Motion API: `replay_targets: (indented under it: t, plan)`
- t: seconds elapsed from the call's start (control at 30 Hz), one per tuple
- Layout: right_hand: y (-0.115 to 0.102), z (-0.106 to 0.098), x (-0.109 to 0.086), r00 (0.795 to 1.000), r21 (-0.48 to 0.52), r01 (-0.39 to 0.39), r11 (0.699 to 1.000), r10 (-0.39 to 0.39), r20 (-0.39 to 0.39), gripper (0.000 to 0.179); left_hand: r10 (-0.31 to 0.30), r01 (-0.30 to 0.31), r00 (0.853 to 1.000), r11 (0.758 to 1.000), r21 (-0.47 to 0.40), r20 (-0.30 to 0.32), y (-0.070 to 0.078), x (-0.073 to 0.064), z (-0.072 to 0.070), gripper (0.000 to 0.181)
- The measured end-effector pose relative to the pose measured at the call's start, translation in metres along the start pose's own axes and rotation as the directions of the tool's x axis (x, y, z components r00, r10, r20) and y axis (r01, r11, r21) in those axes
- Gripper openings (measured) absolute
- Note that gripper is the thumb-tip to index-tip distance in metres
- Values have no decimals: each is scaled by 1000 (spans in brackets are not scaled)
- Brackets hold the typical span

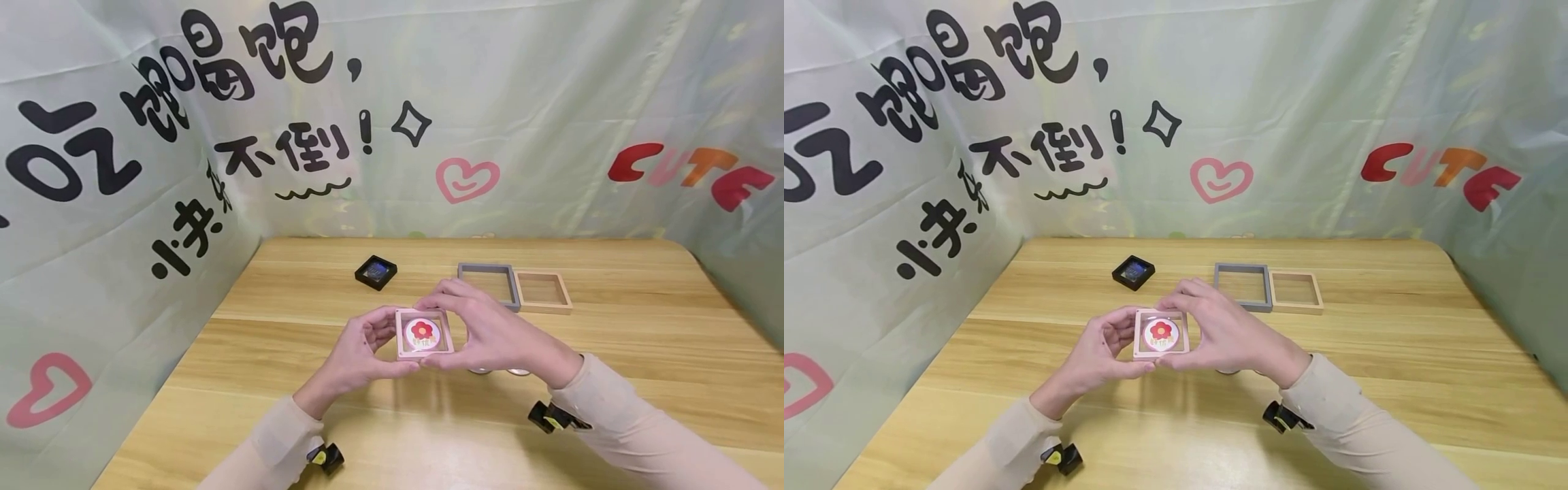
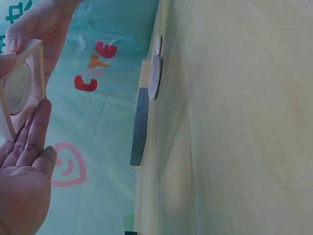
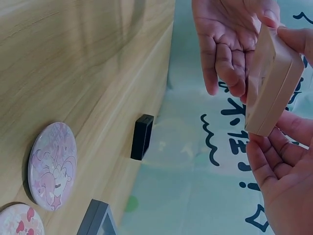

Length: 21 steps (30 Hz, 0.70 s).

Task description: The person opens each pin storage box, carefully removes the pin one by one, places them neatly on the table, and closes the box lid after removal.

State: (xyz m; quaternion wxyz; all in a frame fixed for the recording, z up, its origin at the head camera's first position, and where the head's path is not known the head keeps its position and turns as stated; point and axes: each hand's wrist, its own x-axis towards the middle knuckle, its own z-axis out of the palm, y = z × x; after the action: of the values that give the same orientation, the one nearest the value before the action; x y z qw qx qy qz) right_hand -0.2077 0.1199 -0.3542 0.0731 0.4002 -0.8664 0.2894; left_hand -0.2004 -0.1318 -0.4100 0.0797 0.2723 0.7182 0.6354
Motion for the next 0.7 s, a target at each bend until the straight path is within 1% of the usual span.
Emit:
replay_targets:
  t: [0.2, 0.5, 0.7]
  plan:
    - [2, 0, 1, 1000, 4, -19, 1000, 19, 20, 61, 6, -7, 1000, 1000, -18, -14, -6, 1, 0, 66]
    - [3, -3, 4, 998, 22, -27, 999, 26, 51, 60, 3, -4, 999, 1000, -31, -38, -7, 2, 1, 69]
    - [5, -5, 5, 997, 24, -22, 999, 20, 71, 59, -1, 0, 999, 1000, -26, -40, -8, 1, 2, 69]
